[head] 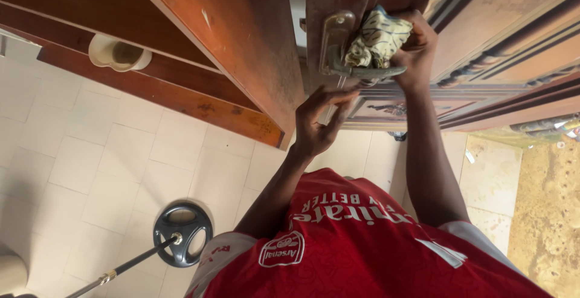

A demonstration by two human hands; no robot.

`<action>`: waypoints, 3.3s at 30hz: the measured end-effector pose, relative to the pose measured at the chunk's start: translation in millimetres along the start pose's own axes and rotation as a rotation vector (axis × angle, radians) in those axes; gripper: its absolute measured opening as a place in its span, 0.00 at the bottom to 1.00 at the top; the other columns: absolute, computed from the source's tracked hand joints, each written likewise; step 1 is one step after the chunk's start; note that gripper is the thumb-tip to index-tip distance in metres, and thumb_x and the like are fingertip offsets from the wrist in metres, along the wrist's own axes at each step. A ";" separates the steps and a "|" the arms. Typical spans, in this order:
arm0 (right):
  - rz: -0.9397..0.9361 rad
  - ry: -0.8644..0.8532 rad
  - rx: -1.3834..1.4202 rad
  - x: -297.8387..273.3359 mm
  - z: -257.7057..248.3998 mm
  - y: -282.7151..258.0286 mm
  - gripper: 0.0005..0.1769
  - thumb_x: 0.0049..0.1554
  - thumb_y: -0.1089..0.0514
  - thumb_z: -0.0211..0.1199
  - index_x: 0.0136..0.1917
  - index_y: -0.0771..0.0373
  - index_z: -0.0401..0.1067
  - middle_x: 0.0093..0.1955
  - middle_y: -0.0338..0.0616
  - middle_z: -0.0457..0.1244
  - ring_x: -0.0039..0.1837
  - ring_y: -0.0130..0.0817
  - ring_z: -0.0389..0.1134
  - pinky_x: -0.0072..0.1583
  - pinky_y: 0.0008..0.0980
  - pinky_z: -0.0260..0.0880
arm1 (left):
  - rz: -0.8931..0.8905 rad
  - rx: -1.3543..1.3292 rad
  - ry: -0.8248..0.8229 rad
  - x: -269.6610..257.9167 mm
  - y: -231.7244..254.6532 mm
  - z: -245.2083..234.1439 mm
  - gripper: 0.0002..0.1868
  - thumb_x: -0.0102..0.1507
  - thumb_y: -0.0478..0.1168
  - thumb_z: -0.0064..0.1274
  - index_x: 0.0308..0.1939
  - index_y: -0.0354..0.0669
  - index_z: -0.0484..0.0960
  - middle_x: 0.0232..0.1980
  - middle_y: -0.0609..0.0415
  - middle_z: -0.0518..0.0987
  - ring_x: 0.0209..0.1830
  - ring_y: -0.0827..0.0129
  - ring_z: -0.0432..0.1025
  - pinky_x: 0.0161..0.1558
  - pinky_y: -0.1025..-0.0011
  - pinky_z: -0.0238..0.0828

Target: Wiping the handle and surface of a wooden door using a cloth.

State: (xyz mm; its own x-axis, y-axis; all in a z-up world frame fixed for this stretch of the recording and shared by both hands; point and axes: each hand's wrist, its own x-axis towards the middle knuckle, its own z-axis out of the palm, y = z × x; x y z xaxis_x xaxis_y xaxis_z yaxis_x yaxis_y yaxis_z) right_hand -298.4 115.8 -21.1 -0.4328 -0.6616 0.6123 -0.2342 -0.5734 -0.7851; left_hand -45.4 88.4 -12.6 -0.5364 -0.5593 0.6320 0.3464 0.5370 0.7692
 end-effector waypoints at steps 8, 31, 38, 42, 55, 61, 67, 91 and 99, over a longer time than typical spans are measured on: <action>-0.090 -0.028 -0.234 35.2 -36.1 -15.4 0.08 0.64 0.74 0.68 0.49 0.65 0.73 0.40 0.38 0.65 0.36 0.20 0.62 0.39 0.22 0.61 | -0.012 0.118 -0.072 20.5 30.5 1.5 0.19 0.72 0.34 0.56 0.67 0.53 0.78 0.73 0.55 0.71 0.57 0.76 0.78 0.50 0.80 0.85; -0.304 0.165 -0.475 58.3 53.2 -108.5 0.21 0.66 0.79 0.72 0.62 0.66 0.64 0.49 0.47 0.67 0.44 0.32 0.68 0.45 0.25 0.68 | -0.047 0.015 -0.067 36.0 17.8 5.6 0.15 0.71 0.27 0.53 0.60 0.44 0.82 0.65 0.57 0.80 0.57 0.77 0.80 0.41 0.82 0.78; -0.011 -0.035 -0.604 16.8 56.4 -94.6 0.24 0.59 0.75 0.74 0.63 0.67 0.66 0.59 0.48 0.70 0.65 0.35 0.74 0.64 0.32 0.79 | 0.071 0.290 -0.039 45.5 25.6 0.4 0.13 0.70 0.33 0.55 0.58 0.50 0.84 0.58 0.62 0.83 0.50 0.76 0.78 0.47 0.77 0.77; -0.018 -0.038 -0.398 34.4 62.9 -119.3 0.25 0.52 0.79 0.68 0.60 0.67 0.65 0.60 0.46 0.67 0.64 0.36 0.72 0.62 0.31 0.75 | 0.220 0.416 -0.006 54.6 21.9 10.7 0.11 0.68 0.37 0.59 0.54 0.53 0.85 0.51 0.65 0.84 0.52 0.71 0.74 0.59 0.70 0.69; -0.337 0.075 -0.780 35.2 47.2 -99.5 0.27 0.50 0.80 0.63 0.61 0.67 0.70 0.52 0.48 0.67 0.48 0.36 0.71 0.46 0.32 0.70 | 0.166 0.387 0.016 57.4 34.3 19.1 0.15 0.67 0.31 0.55 0.56 0.50 0.84 0.43 0.62 0.81 0.48 0.72 0.72 0.63 0.67 0.63; -0.038 -0.096 -0.458 37.4 57.6 -156.4 0.18 0.64 0.70 0.59 0.66 0.73 0.64 0.56 0.44 0.68 0.56 0.32 0.73 0.55 0.27 0.76 | 0.183 0.384 0.112 55.8 27.1 31.0 0.12 0.67 0.33 0.57 0.53 0.50 0.84 0.42 0.62 0.81 0.44 0.71 0.71 0.56 0.69 0.62; -0.259 -0.097 -0.537 45.0 50.3 -160.4 0.17 0.80 0.65 0.55 0.79 0.72 0.62 0.76 0.56 0.58 0.76 0.47 0.66 0.71 0.40 0.69 | 0.240 0.414 0.201 57.8 22.6 42.1 0.11 0.67 0.33 0.58 0.53 0.47 0.85 0.39 0.63 0.82 0.41 0.73 0.68 0.53 0.68 0.59; -0.278 0.170 -0.416 38.8 74.2 -129.0 0.08 0.74 0.63 0.57 0.56 0.70 0.73 0.51 0.43 0.67 0.51 0.23 0.68 0.52 0.22 0.69 | 0.111 0.276 -0.012 63.6 39.5 8.1 0.12 0.71 0.37 0.56 0.58 0.49 0.82 0.53 0.59 0.85 0.49 0.74 0.77 0.58 0.72 0.67; -0.154 0.124 -0.371 63.5 20.5 -124.8 0.22 0.79 0.48 0.51 0.55 0.68 0.73 0.41 0.41 0.63 0.39 0.25 0.58 0.41 0.21 0.53 | 0.048 0.017 -0.159 112.5 69.8 2.3 0.24 0.74 0.37 0.46 0.74 0.47 0.63 0.78 0.47 0.61 0.81 0.53 0.60 0.73 0.63 0.78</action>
State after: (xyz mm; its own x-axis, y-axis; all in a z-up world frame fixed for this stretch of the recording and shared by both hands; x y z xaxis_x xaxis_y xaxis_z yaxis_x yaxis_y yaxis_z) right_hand -278.7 135.4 117.7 -0.4647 -0.5056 0.7269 -0.5920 -0.4332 -0.6797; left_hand -83.3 64.4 111.9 -0.6352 -0.4265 0.6439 0.3619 0.5722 0.7359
